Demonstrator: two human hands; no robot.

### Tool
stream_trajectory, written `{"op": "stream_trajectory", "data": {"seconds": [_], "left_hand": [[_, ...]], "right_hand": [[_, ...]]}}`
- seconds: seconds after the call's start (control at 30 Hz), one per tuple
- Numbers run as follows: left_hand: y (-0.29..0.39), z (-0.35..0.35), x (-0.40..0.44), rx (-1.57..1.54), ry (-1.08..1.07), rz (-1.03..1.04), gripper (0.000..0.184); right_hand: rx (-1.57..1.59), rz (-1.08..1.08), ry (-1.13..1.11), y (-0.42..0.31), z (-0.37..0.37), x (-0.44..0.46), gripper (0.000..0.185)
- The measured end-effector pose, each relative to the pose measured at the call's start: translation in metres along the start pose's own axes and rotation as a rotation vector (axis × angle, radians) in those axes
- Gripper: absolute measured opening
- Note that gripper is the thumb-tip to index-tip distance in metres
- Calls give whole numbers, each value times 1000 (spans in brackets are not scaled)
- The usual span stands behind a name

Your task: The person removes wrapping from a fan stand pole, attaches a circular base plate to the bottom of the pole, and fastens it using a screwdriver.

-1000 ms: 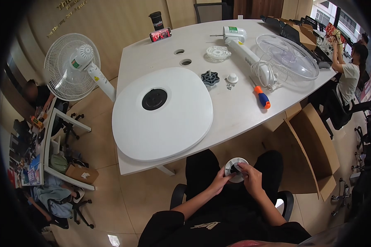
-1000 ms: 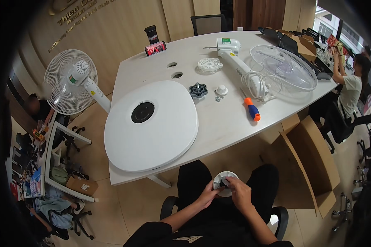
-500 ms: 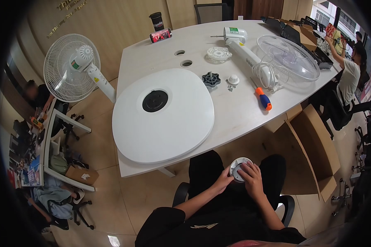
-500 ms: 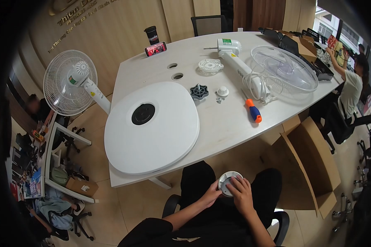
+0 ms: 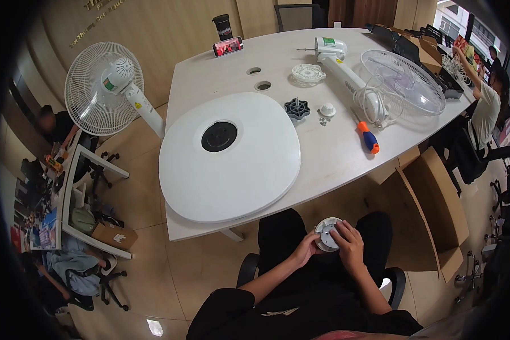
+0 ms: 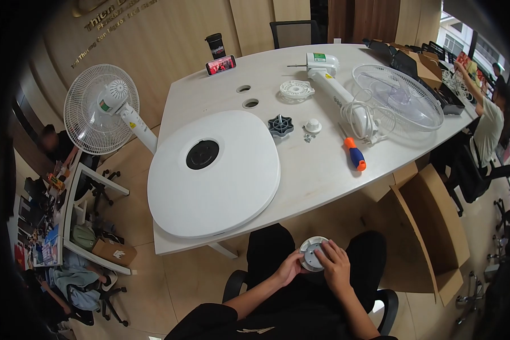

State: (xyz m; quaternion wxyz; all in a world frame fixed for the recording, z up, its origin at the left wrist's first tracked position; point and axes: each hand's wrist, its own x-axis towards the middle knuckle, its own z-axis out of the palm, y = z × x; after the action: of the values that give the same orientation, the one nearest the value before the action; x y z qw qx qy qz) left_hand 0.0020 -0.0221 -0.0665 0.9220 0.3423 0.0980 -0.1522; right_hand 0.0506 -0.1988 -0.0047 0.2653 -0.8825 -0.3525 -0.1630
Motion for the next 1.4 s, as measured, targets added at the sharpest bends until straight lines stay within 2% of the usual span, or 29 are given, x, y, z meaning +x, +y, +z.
{"op": "stream_trajectory", "data": {"seconds": [0.17,0.37,0.57,0.87,1.17,1.4], "left_hand": [[-9,-16,4,-95,-15,-23,46],[7,4,-5,55,35,27,49],[5,0,-2,132,16,13,50],[3,-2,-1,89,30,13,51],[8,1,-3,101,59,21,51],[9,3,-5,118,72,6,46]], "right_hand": [[-15,12,-26,-3,5,1,44],[13,57,-80,-9,1,3,50],[106,63,-289,-9,-19,15,57],[273,71,-396,-3,-29,19,66],[279,16,-496,-7,-42,27,55],[204,59,-373,-11,-29,19,53]]}}
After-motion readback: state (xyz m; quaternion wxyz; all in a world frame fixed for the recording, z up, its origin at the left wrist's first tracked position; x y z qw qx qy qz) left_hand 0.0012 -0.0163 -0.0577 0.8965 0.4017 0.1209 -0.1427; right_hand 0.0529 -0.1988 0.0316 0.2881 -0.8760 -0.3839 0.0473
